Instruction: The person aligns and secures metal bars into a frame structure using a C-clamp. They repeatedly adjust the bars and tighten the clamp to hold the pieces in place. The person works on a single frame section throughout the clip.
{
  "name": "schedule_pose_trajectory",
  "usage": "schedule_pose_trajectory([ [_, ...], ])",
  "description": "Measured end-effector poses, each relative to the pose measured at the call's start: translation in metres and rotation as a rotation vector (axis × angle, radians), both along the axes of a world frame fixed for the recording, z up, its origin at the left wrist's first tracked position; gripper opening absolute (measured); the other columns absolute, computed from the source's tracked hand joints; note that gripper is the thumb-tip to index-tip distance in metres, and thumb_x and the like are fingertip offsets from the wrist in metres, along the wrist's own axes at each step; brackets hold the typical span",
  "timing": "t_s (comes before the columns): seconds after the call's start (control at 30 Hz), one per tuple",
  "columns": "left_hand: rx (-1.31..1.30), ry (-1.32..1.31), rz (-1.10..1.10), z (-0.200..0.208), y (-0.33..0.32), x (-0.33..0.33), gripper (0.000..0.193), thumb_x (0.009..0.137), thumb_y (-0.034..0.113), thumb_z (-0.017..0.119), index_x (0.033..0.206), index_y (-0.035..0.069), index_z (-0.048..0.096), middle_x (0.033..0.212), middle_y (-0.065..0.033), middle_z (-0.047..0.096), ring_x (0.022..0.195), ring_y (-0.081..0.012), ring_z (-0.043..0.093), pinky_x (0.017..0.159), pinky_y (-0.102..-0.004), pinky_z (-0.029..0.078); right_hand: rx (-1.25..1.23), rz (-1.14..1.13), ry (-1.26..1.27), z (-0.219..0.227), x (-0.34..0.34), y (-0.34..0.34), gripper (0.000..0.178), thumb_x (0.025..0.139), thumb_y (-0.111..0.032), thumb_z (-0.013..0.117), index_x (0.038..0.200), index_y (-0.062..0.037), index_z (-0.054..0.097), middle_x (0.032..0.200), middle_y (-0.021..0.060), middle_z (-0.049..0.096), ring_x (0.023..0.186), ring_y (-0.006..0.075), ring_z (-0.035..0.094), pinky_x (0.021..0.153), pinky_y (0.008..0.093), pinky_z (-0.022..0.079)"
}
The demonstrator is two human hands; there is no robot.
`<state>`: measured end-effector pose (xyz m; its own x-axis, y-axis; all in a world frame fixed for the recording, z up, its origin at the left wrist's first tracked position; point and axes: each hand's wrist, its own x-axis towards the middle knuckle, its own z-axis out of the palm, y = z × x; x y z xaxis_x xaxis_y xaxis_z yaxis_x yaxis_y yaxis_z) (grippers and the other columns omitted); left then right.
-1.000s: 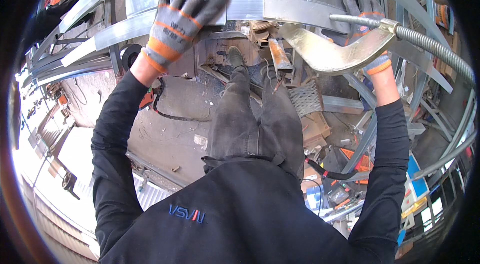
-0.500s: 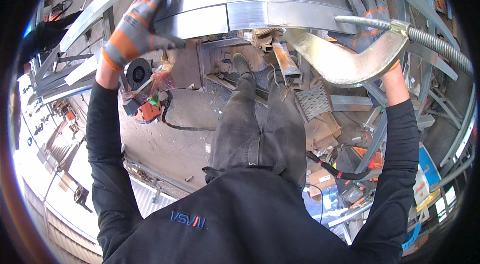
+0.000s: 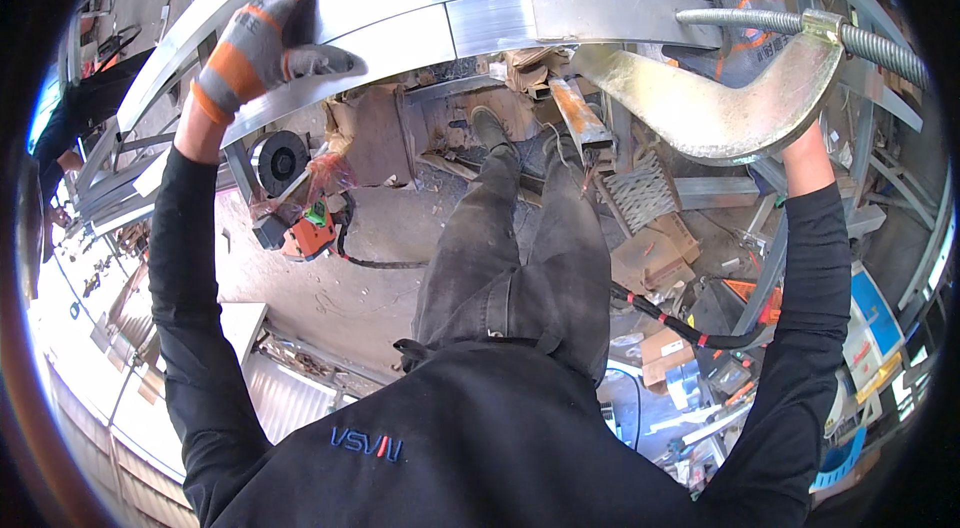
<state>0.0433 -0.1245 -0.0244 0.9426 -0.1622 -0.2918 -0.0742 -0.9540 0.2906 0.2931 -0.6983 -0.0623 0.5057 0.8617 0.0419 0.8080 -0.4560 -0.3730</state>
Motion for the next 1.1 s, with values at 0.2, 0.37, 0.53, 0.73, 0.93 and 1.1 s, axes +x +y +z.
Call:
schedule_pose_trajectory([
  [0.2,0.284,-0.287,-0.098,0.012,-0.048,-0.038,0.142,0.076,0.065,0.102,0.184,0.007,0.031,0.165,-0.0273,0.054,0.148,-0.049,0.057,0.126,-0.0598,0.046,-0.017,-0.034,-0.027,0.006,-0.01,0.003,0.085,0.094,-0.046,0.089,0.165,-0.0113,0.057,0.16,0.0132,0.062,0.151,0.0339,0.057,0.128,0.0521,0.047],
  [0.37,0.331,-0.291,-0.025,0.0,-0.067,-0.034,0.14,0.075,0.069,0.1,0.182,0.006,0.034,0.163,-0.0285,0.055,0.148,-0.0472,0.057,0.122,-0.0618,0.047,0.006,-0.08,0.012,0.002,-0.01,-0.009,0.077,0.094,-0.041,0.089,0.159,-0.0105,0.061,0.154,0.0133,0.065,0.146,0.0341,0.06,0.124,0.0517,0.049],
  [0.53,0.318,-0.428,-0.007,-0.003,-0.081,-0.036,0.136,0.076,0.068,0.102,0.18,0.006,0.039,0.163,-0.0295,0.056,0.149,-0.0497,0.057,0.122,-0.0621,0.047,0.016,-0.122,0.047,0.004,-0.006,-0.027,0.069,0.094,-0.036,0.09,0.153,-0.0097,0.065,0.149,0.0134,0.068,0.141,0.0343,0.063,0.121,0.0513,0.051],
  [0.73,0.356,-0.449,-0.035,0.001,-0.099,-0.043,0.135,0.073,0.058,0.102,0.172,-0.011,0.041,0.159,-0.0385,0.053,0.146,-0.0572,0.053,0.128,-0.0683,0.04,0.027,-0.156,0.072,0.001,-0.014,-0.036,0.059,0.094,-0.03,0.091,0.146,-0.0087,0.07,0.143,0.0135,0.072,0.134,0.0346,0.066,0.116,0.0508,0.053],
  [0.93,0.371,-0.487,-0.089,0.007,-0.101,-0.045,0.134,0.067,0.049,0.106,0.171,-0.007,0.045,0.156,-0.0352,0.057,0.141,-0.0562,0.058,0.12,-0.0661,0.047,0.071,-0.209,0.051,-0.01,-0.024,-0.042,0.05,0.095,-0.024,0.091,0.139,-0.0077,0.074,0.137,0.0136,0.075,0.128,0.0349,0.07,0.112,0.0503,0.056],
  [1.1,0.374,-0.498,-0.044,0.008,-0.107,-0.047,0.132,0.063,0.044,0.108,0.17,-0.003,0.048,0.155,-0.0289,0.061,0.139,-0.0512,0.062,0.115,-0.063,0.052,0.148,-0.286,-0.007,-0.017,-0.038,-0.043,0.042,0.095,-0.02,0.092,0.133,-0.0069,0.078,0.132,0.0137,0.078,0.123,0.0351,0.073,0.108,0.0498,0.058],
])
